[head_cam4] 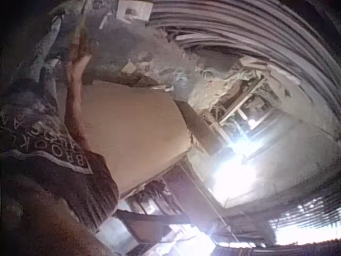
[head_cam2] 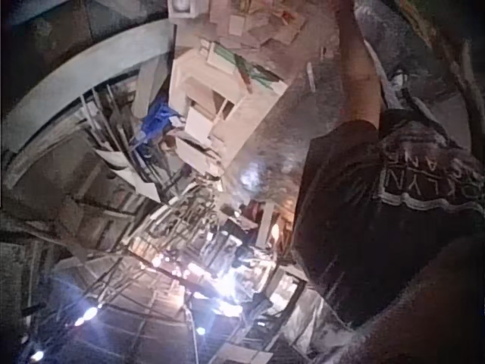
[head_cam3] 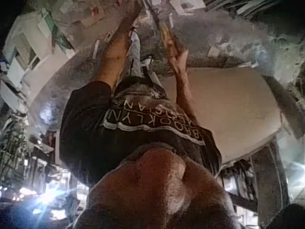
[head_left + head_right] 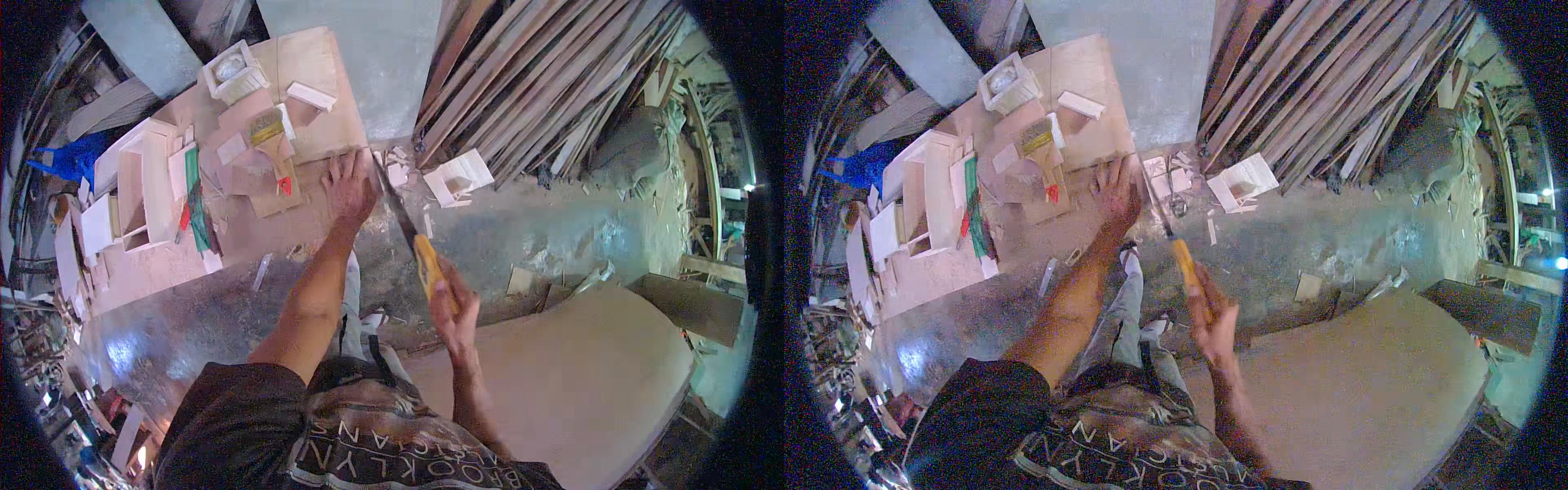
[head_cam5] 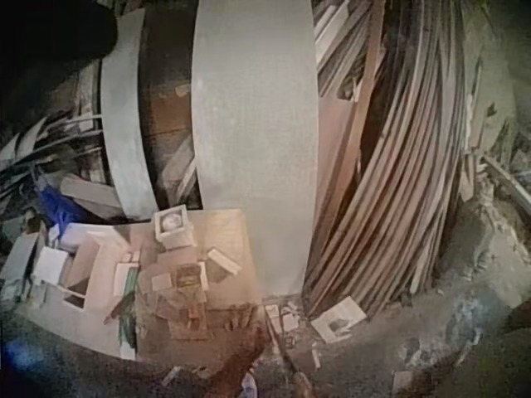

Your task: Hand sawing a small piece of wood and checking the fit for a wooden box.

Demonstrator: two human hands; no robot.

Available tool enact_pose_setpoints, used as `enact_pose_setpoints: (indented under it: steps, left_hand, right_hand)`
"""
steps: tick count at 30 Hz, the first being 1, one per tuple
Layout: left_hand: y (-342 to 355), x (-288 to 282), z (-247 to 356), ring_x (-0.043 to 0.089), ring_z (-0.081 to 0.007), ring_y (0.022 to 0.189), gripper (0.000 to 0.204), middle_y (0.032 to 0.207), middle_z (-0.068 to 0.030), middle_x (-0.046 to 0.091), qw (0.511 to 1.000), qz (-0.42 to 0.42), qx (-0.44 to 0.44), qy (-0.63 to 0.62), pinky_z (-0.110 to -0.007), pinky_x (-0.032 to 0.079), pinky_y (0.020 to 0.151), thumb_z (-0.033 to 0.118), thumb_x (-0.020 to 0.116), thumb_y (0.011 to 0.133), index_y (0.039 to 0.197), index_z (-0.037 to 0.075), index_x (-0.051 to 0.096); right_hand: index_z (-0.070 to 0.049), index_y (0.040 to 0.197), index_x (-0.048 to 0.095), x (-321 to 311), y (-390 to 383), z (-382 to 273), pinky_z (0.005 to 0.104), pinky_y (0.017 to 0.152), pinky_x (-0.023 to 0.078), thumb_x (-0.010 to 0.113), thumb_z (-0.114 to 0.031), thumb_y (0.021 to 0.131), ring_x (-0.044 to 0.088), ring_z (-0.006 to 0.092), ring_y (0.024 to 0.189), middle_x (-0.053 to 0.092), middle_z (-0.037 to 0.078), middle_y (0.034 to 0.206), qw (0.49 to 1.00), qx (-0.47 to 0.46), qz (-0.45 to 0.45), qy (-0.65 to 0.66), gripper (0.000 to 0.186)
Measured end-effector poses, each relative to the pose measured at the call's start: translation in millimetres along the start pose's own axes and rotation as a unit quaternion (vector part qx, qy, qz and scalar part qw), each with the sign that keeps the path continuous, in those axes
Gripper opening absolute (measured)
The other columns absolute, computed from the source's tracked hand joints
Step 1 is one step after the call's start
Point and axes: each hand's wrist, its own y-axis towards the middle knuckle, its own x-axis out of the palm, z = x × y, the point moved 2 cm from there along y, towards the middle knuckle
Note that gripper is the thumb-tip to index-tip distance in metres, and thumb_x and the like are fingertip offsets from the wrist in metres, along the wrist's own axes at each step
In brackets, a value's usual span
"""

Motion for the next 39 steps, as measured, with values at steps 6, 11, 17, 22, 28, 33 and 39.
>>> enact_pose_setpoints:
  steps: [6, 11, 17, 22, 28, 33, 39]
  left_hand:
    - [3.5, -2.7, 21.6, 0.031, -0.0396, 0.132, 0.058, 0.143, -0.0079, 0.038, 0.998, -0.057, -0.023, -0.030, -0.060, 0.025, 0.103, 0.024, 0.055, 0.083, 0.138, 0.012, 0.042]
    - [-7.8, -2.0, -5.0, 0.027, -0.0426, 0.134, 0.057, 0.145, -0.0085, 0.034, 0.997, -0.052, -0.022, -0.059, -0.061, 0.022, 0.105, 0.029, 0.056, 0.085, 0.137, 0.011, 0.043]
    - [-17.2, -16.5, 33.1, 0.017, -0.0458, 0.137, 0.071, 0.149, -0.0179, 0.024, 0.985, -0.093, -0.128, -0.074, -0.062, 0.017, 0.109, 0.035, 0.064, 0.078, 0.139, 0.008, 0.038]
    - [-24.1, -22.1, 26.4, 0.014, -0.0500, 0.137, 0.083, 0.147, -0.0294, 0.017, 0.965, -0.165, -0.185, -0.081, -0.063, 0.019, 0.108, 0.033, 0.068, 0.074, 0.143, 0.006, 0.029]
    - [-60.7, -49.1, 16.0, 0.023, -0.0518, 0.132, 0.084, 0.144, -0.0370, 0.015, 0.963, -0.161, -0.192, -0.096, -0.061, 0.025, 0.106, 0.030, 0.067, 0.074, 0.142, 0.002, 0.028]
    - [-62.8, -64.8, 32.5, 0.033, -0.0489, 0.128, 0.082, 0.141, -0.0353, 0.027, 0.975, -0.193, -0.103, 0.035, -0.060, 0.030, 0.103, 0.033, 0.063, 0.075, 0.141, -0.001, 0.030]
    - [-85.4, -61.4, 22.9, 0.048, -0.0428, 0.117, 0.067, 0.130, -0.0288, 0.046, 0.993, -0.076, -0.040, 0.076, -0.049, 0.042, 0.098, 0.024, 0.054, 0.082, 0.139, -0.003, 0.033]
  right_hand:
    - [0.004, 0.124, 0.055, 26.3, 26.9, 54.2, 0.0375, 0.079, 0.050, 0.053, -0.018, 0.094, 0.064, 0.0231, 0.096, 0.066, 0.018, 0.110, 0.997, 0.007, 0.021, -0.074, 0.038]
    - [0.003, 0.126, 0.055, -26.4, 10.5, 20.8, 0.0301, 0.068, 0.050, 0.052, -0.021, 0.094, 0.058, 0.0145, 0.078, 0.063, 0.009, 0.113, 0.996, 0.045, 0.059, -0.039, 0.040]
    - [0.003, 0.136, 0.044, -69.9, 3.3, -5.4, 0.0300, 0.073, 0.049, 0.051, -0.017, 0.094, 0.060, 0.0168, 0.085, 0.059, 0.011, 0.122, 0.999, 0.041, 0.010, 0.015, 0.047]
    - [-0.002, 0.133, 0.048, -29.2, 62.8, -62.6, 0.0350, 0.060, 0.045, 0.052, -0.015, 0.092, 0.051, 0.0193, 0.060, 0.056, 0.017, 0.073, 0.975, -0.151, -0.099, -0.133, 0.044]
    - [-0.004, 0.137, 0.041, 58.4, 173.8, -50.4, 0.0465, 0.074, 0.047, 0.054, -0.006, 0.081, 0.059, 0.0374, 0.082, 0.061, 0.020, 0.090, 0.859, -0.401, -0.144, -0.283, 0.058]
    - [0.000, 0.138, 0.037, 120.8, 232.3, -37.1, 0.0469, 0.077, 0.048, 0.057, -0.014, 0.081, 0.059, 0.0355, 0.087, 0.059, 0.019, 0.090, 0.791, -0.483, -0.133, -0.351, 0.062]
    - [0.000, 0.139, 0.035, 173.6, 251.3, -35.8, 0.0467, 0.086, 0.044, 0.057, -0.011, 0.077, 0.054, 0.0394, 0.098, 0.056, 0.023, 0.106, 0.748, -0.555, -0.240, -0.274, 0.067]
